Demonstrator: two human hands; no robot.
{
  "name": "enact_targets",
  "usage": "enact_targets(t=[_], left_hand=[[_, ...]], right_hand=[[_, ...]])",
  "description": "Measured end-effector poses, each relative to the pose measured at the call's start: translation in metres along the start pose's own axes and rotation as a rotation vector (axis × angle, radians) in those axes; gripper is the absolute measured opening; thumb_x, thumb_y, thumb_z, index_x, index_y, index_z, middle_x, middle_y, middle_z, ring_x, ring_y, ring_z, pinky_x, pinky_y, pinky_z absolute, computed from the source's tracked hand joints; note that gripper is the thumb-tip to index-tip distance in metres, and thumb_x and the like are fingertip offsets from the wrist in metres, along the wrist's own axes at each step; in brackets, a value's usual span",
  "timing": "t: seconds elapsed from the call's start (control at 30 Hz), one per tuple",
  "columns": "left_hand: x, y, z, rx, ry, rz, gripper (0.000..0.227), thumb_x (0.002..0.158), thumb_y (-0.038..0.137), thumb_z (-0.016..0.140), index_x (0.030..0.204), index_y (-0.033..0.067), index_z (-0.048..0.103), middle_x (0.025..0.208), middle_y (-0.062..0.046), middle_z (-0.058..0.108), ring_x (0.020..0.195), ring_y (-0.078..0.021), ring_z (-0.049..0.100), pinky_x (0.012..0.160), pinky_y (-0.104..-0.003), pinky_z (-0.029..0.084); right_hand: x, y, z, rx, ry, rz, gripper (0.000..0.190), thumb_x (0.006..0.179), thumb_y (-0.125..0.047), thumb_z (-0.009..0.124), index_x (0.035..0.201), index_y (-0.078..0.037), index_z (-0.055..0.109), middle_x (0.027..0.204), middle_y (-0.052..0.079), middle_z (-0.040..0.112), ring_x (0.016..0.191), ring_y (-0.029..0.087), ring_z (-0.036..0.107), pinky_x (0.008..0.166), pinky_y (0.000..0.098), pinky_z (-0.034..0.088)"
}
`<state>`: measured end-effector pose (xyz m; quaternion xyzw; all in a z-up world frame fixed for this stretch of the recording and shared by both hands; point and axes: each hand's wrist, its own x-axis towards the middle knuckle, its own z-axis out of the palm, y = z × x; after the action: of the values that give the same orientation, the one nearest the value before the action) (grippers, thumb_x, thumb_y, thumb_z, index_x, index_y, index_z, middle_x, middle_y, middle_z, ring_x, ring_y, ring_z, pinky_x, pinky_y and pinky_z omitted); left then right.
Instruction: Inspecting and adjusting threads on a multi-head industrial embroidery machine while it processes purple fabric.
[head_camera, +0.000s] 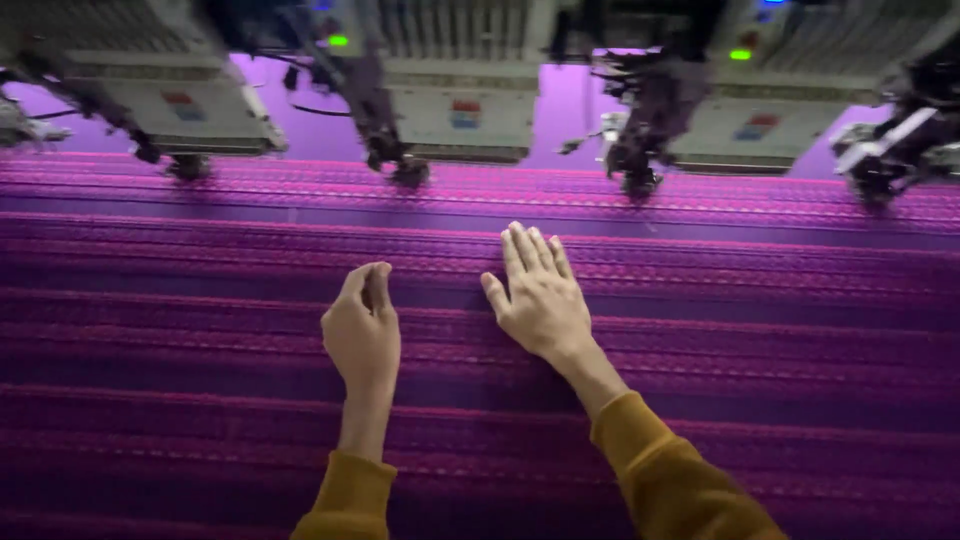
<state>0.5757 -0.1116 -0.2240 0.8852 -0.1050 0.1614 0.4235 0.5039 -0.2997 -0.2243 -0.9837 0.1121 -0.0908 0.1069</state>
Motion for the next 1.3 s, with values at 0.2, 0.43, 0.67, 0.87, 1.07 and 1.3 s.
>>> enact_targets(t=[0.2, 0.43, 0.67, 0.87, 1.07, 1.3], left_hand=[[0.052, -0.044, -0.03, -0.095, -0.059, -0.055, 0.025, 0.105, 0.031, 0.063, 0.107, 0.0102, 0.076, 0.095, -0.014, 0.078, 0.091, -0.0307, 0.076, 0.08, -0.048, 0.06], [0.084, -0.088, -0.047, -0.008, -0.077, -0.052, 0.017, 0.101, 0.03, 0.064, 0.106, 0.0207, 0.077, 0.09, -0.006, 0.079, 0.086, -0.0267, 0.077, 0.076, -0.048, 0.06], [0.09, -0.129, -0.087, 0.21, -0.103, 0.042, 0.019, 0.103, 0.033, 0.062, 0.11, 0.0241, 0.077, 0.095, -0.004, 0.079, 0.086, -0.0302, 0.076, 0.074, -0.051, 0.06], [0.077, -0.138, -0.08, 0.389, -0.094, 0.128, 0.018, 0.105, 0.036, 0.063, 0.113, 0.0287, 0.078, 0.095, 0.0, 0.079, 0.082, -0.0254, 0.077, 0.073, -0.044, 0.063], [0.073, -0.133, -0.079, 0.492, -0.077, 0.223, 0.02, 0.105, 0.034, 0.063, 0.118, 0.029, 0.076, 0.091, 0.002, 0.079, 0.079, -0.0205, 0.077, 0.071, -0.039, 0.063], [0.07, -0.131, -0.076, 0.519, -0.052, 0.227, 0.018, 0.105, 0.034, 0.063, 0.116, 0.0283, 0.077, 0.089, 0.001, 0.079, 0.077, -0.0216, 0.077, 0.069, -0.039, 0.063]], right_hand=[[0.054, -0.06, 0.024, -0.001, -0.059, 0.142, 0.079, 0.103, -0.057, 0.029, 0.157, 0.001, 0.033, 0.165, 0.024, 0.029, 0.154, 0.036, 0.024, 0.128, 0.0493, 0.006], [0.08, -0.137, 0.058, -0.007, 0.092, 0.013, 0.072, 0.103, -0.049, 0.039, 0.152, 0.004, 0.043, 0.158, 0.025, 0.04, 0.15, 0.037, 0.035, 0.126, 0.0467, 0.017], [0.069, -0.173, 0.069, 0.045, 0.265, -0.216, 0.054, 0.098, -0.028, 0.054, 0.144, -0.001, 0.056, 0.147, 0.022, 0.056, 0.138, 0.038, 0.051, 0.12, 0.0457, 0.033], [0.039, -0.125, 0.058, 0.093, 0.338, -0.231, 0.041, 0.097, -0.027, 0.057, 0.135, -0.017, 0.067, 0.138, 0.005, 0.067, 0.132, 0.023, 0.059, 0.118, 0.041, 0.039], [0.039, -0.02, 0.046, -0.027, 0.424, 0.04, 0.035, 0.098, -0.015, 0.057, 0.13, -0.009, 0.07, 0.132, 0.014, 0.069, 0.126, 0.03, 0.063, 0.114, 0.0418, 0.045], [0.06, 0.029, 0.058, -0.013, 0.49, 0.184, 0.023, 0.097, -0.008, 0.065, 0.117, -0.01, 0.075, 0.112, 0.007, 0.068, 0.113, 0.027, 0.065, 0.095, 0.0404, 0.055]])
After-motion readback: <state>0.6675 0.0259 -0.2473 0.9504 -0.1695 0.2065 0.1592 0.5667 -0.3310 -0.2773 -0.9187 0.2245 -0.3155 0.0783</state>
